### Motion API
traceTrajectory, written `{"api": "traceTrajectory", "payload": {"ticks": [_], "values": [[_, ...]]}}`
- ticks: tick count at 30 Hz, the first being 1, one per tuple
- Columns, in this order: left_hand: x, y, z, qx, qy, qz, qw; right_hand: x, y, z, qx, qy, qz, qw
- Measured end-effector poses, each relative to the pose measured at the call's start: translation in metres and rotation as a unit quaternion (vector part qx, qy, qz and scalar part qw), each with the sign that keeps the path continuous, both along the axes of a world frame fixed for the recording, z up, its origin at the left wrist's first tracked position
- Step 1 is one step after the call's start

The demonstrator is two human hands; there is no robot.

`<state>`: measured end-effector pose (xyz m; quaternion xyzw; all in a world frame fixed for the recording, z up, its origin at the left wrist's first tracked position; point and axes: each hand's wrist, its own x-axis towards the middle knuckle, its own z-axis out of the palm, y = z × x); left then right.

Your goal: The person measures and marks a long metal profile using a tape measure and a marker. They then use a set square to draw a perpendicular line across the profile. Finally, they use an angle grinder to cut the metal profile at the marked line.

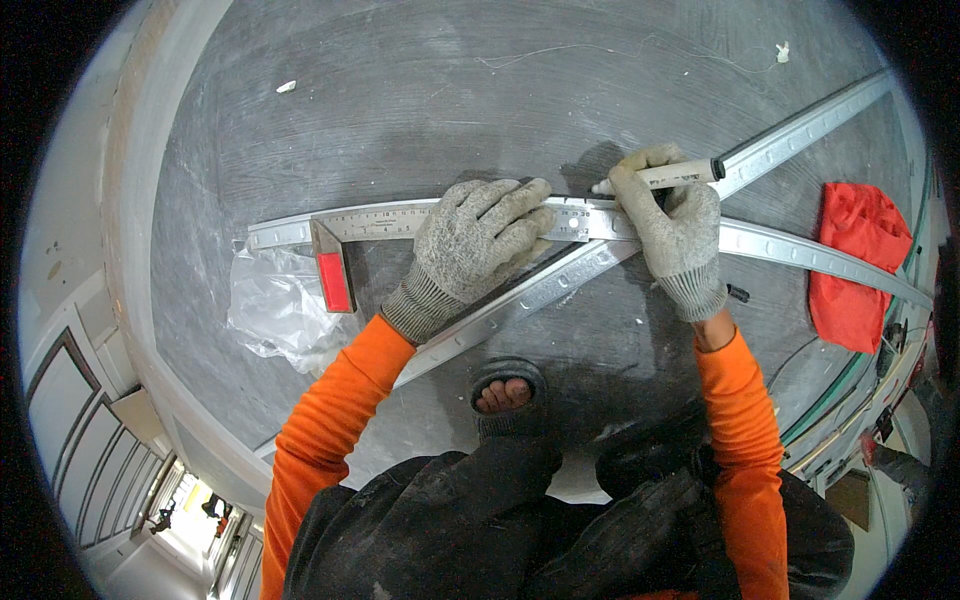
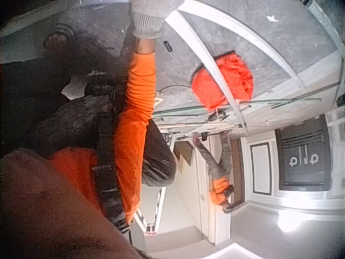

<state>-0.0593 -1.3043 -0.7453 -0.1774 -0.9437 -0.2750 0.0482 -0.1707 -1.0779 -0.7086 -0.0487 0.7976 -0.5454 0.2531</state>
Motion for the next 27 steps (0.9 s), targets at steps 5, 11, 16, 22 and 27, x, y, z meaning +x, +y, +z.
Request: {"api": "traceTrajectory", "payload": {"ticks": [5, 11, 16, 22, 27], "values": [[0.002, -0.002, 0.006, -0.015, -0.051, 0.013, 0.998, 0.001, 0.0, -0.013, -0.075, 0.045, -0.053, 0.995], [0.003, -0.011, 0.022, -0.105, -0.07, 0.009, 0.992, -0.002, -0.001, -0.01, -0.124, -0.018, -0.098, 0.987], [0.0, -0.035, 0.061, -0.116, -0.049, 0.061, 0.99, -0.008, 0.003, -0.014, -0.115, 0.02, -0.086, 0.989], [-0.008, -0.06, 0.135, -0.004, 0.055, 0.157, 0.986, -0.011, 0.001, -0.009, -0.124, 0.04, -0.069, 0.989], [-0.032, -0.053, 0.185, 0.105, 0.029, 0.288, 0.951, -0.007, 0.005, 0.024, -0.073, 0.067, -0.002, 0.995]]}}
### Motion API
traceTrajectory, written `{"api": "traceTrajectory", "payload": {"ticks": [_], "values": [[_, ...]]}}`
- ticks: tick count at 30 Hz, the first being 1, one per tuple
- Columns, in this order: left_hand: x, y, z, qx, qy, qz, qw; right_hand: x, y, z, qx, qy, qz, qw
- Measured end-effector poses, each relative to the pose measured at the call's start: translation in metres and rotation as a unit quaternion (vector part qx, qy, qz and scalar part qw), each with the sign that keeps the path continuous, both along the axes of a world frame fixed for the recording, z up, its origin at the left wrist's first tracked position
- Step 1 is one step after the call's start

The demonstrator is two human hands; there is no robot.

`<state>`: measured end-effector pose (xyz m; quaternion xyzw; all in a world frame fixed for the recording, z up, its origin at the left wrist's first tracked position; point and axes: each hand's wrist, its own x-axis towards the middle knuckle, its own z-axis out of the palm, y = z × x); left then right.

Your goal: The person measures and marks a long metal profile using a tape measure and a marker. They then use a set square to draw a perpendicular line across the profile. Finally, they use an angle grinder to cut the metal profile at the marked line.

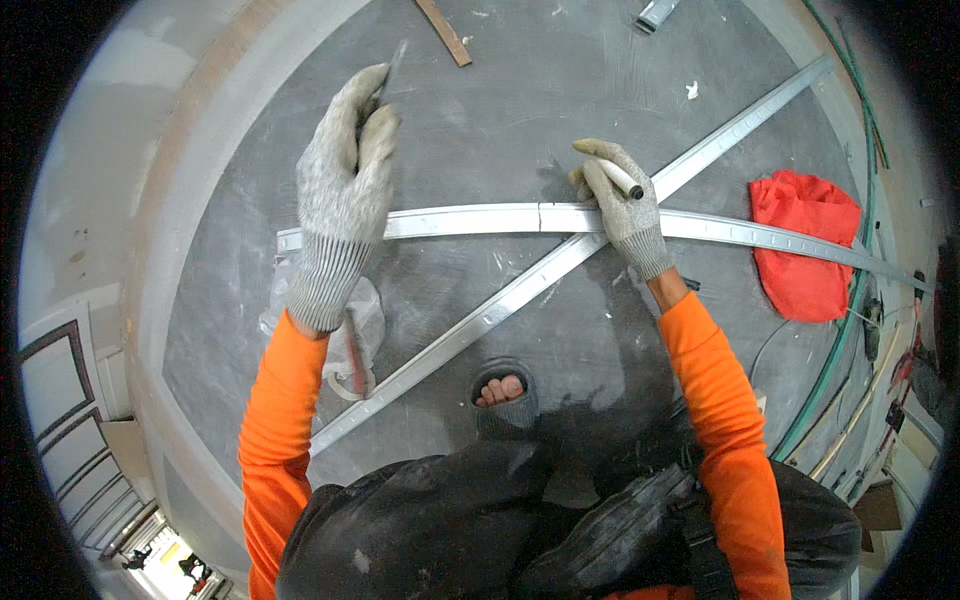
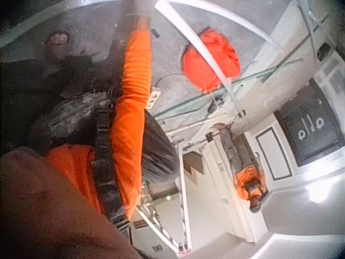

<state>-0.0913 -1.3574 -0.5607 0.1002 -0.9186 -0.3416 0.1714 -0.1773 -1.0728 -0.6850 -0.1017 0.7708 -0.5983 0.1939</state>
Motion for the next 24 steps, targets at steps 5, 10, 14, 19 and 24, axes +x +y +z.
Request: {"api": "traceTrajectory", "payload": {"ticks": [5, 10, 14, 19, 24], "values": [[-0.042, 0.056, -0.001, 0.18, 0.021, 0.023, 0.983, 0.003, 0.02, 0.003, -0.025, 0.028, 0.05, 0.998], [-0.072, 0.077, -0.048, 0.221, -0.041, 0.089, 0.97, 0.043, 0.026, 0.058, -0.036, -0.036, 0.141, 0.989], [-0.097, 0.078, -0.12, 0.275, -0.041, 0.112, 0.954, 0.062, 0.036, 0.069, 0.138, 0.153, 0.24, 0.948], [-0.11, 0.122, -0.118, 0.326, -0.1, 0.111, 0.933, 0.072, 0.057, 0.027, 0.265, 0.376, 0.243, 0.854], [-0.12, 0.109, -0.165, 0.333, -0.09, 0.099, 0.933, 0.085, 0.053, 0.011, 0.243, 0.419, 0.273, 0.831]]}}
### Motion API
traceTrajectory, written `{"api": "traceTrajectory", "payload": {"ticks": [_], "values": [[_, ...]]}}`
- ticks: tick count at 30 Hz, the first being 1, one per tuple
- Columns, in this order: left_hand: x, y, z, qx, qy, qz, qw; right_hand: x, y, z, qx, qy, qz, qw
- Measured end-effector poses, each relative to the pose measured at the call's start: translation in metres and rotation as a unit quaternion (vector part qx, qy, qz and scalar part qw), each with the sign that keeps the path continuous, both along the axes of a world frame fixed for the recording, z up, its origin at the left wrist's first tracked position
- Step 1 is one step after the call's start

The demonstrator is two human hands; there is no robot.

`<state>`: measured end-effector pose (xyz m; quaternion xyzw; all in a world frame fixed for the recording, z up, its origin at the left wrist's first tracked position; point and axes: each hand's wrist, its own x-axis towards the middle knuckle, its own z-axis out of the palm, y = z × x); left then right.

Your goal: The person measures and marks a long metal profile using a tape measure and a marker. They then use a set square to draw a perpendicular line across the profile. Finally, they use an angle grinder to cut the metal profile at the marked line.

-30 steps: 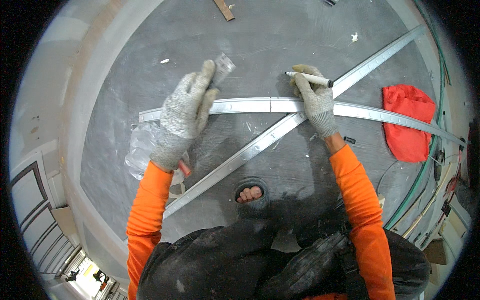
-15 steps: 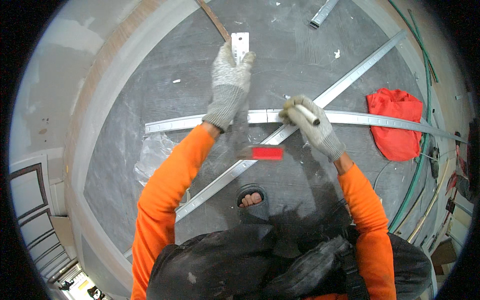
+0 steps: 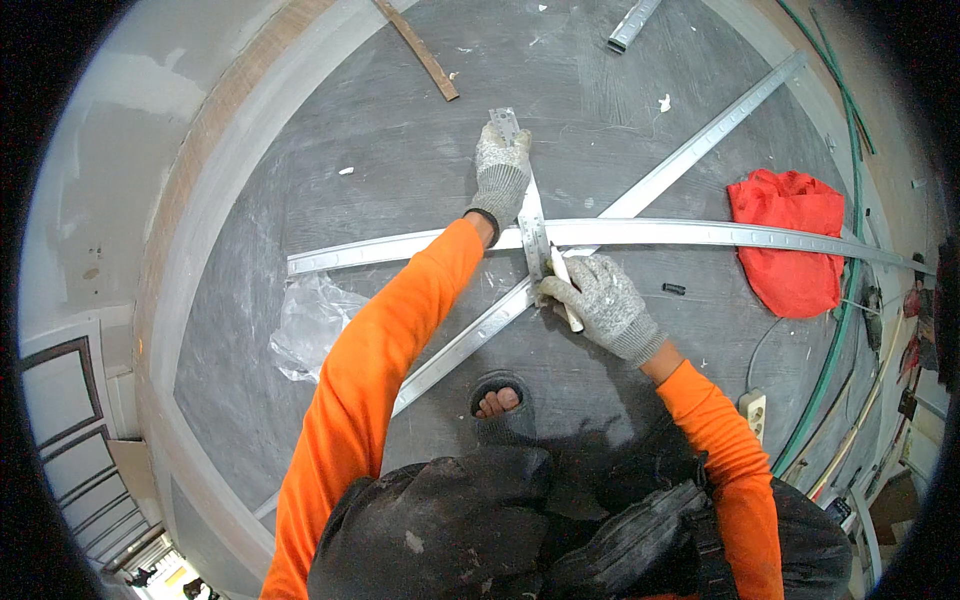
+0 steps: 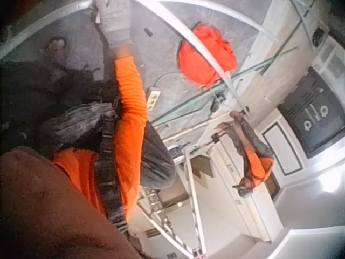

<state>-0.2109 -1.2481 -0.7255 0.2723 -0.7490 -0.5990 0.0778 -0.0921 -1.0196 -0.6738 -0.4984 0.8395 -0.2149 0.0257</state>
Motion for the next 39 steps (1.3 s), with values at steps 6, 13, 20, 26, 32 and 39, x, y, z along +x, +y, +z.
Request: {"api": "traceTrajectory", "payload": {"ticks": [6, 13, 20, 26, 32, 39], "values": [[0.002, -0.021, -0.001, 0.014, -0.038, -0.126, 0.991, 0.008, -0.002, -0.023, -0.013, 0.039, -0.009, 0.999], [0.042, -0.029, 0.028, -0.103, -0.162, -0.289, 0.938, 0.008, -0.006, -0.033, -0.034, 0.033, -0.029, 0.998], [0.061, -0.049, 0.035, 0.015, -0.172, -0.368, 0.914, -0.011, -0.011, -0.027, -0.063, 0.047, -0.045, 0.996], [0.06, -0.056, 0.035, 0.095, -0.159, -0.373, 0.909, -0.017, -0.006, -0.028, -0.042, 0.057, -0.073, 0.995], [0.061, -0.056, 0.036, 0.164, -0.155, -0.353, 0.908, -0.034, -0.003, -0.027, -0.053, 0.019, -0.103, 0.993], [0.057, -0.062, 0.03, 0.13, -0.179, -0.384, 0.897, -0.04, -0.007, -0.022, -0.053, 0.002, -0.09, 0.994]]}}
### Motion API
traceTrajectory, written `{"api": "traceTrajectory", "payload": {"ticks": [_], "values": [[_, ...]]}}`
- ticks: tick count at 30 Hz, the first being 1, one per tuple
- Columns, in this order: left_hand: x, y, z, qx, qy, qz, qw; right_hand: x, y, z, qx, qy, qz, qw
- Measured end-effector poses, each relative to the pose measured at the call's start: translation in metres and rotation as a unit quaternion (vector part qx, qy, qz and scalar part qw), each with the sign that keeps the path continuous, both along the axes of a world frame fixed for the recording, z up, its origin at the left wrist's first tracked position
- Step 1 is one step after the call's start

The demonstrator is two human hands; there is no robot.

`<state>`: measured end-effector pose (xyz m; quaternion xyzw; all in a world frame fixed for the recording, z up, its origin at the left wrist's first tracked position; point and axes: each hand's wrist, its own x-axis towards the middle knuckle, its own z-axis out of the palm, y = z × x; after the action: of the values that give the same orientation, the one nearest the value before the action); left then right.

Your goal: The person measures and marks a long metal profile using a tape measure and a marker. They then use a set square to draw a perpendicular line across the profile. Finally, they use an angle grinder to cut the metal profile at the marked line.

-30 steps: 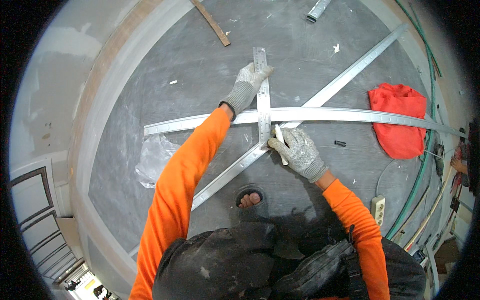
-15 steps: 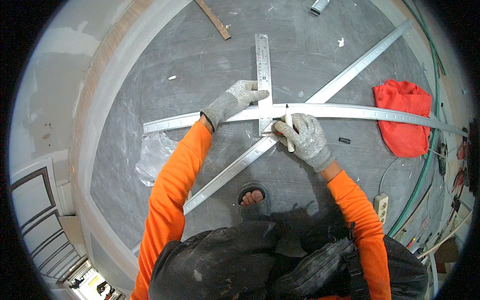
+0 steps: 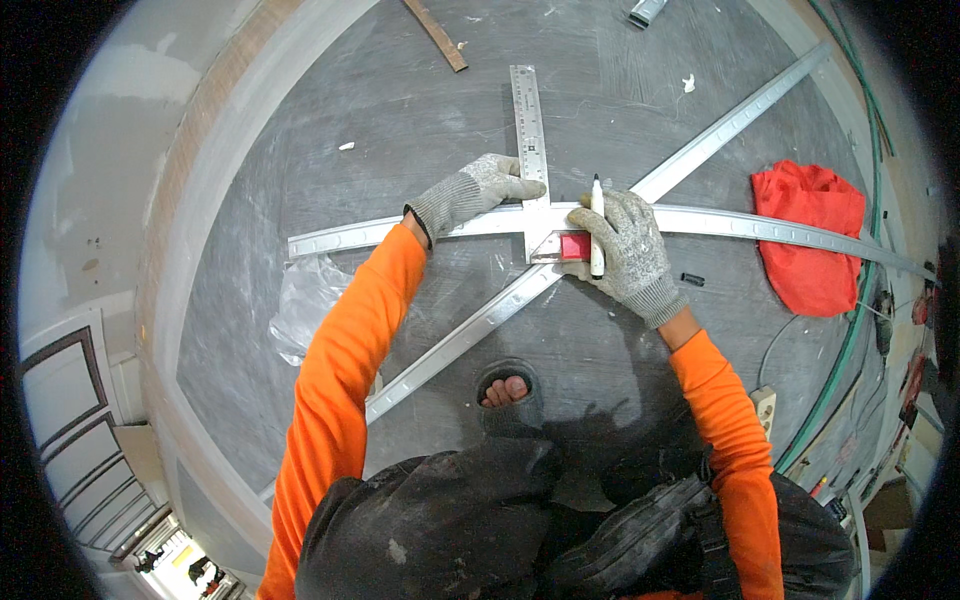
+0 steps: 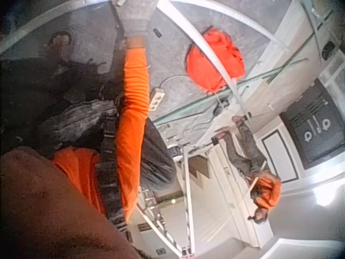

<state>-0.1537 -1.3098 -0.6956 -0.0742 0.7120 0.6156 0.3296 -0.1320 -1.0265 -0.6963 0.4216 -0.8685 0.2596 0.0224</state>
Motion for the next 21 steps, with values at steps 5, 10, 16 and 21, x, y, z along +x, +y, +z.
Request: {"api": "traceTrajectory", "payload": {"ticks": [5, 10, 16, 21], "values": [[-0.001, 0.004, 0.01, -0.039, 0.01, -0.028, 0.999, -0.001, 0.002, -0.001, 0.007, -0.005, 0.0, 1.0], [0.003, -0.001, 0.004, -0.059, 0.027, -0.044, 0.997, -0.001, 0.001, -0.005, 0.005, -0.003, 0.001, 1.0], [0.001, 0.003, 0.0, -0.081, 0.047, -0.03, 0.995, -0.002, 0.004, -0.001, 0.017, -0.01, 0.005, 1.0], [-0.001, 0.006, 0.005, -0.078, 0.021, -0.034, 0.996, -0.006, 0.003, 0.018, -0.087, -0.109, -0.039, 0.989]]}}
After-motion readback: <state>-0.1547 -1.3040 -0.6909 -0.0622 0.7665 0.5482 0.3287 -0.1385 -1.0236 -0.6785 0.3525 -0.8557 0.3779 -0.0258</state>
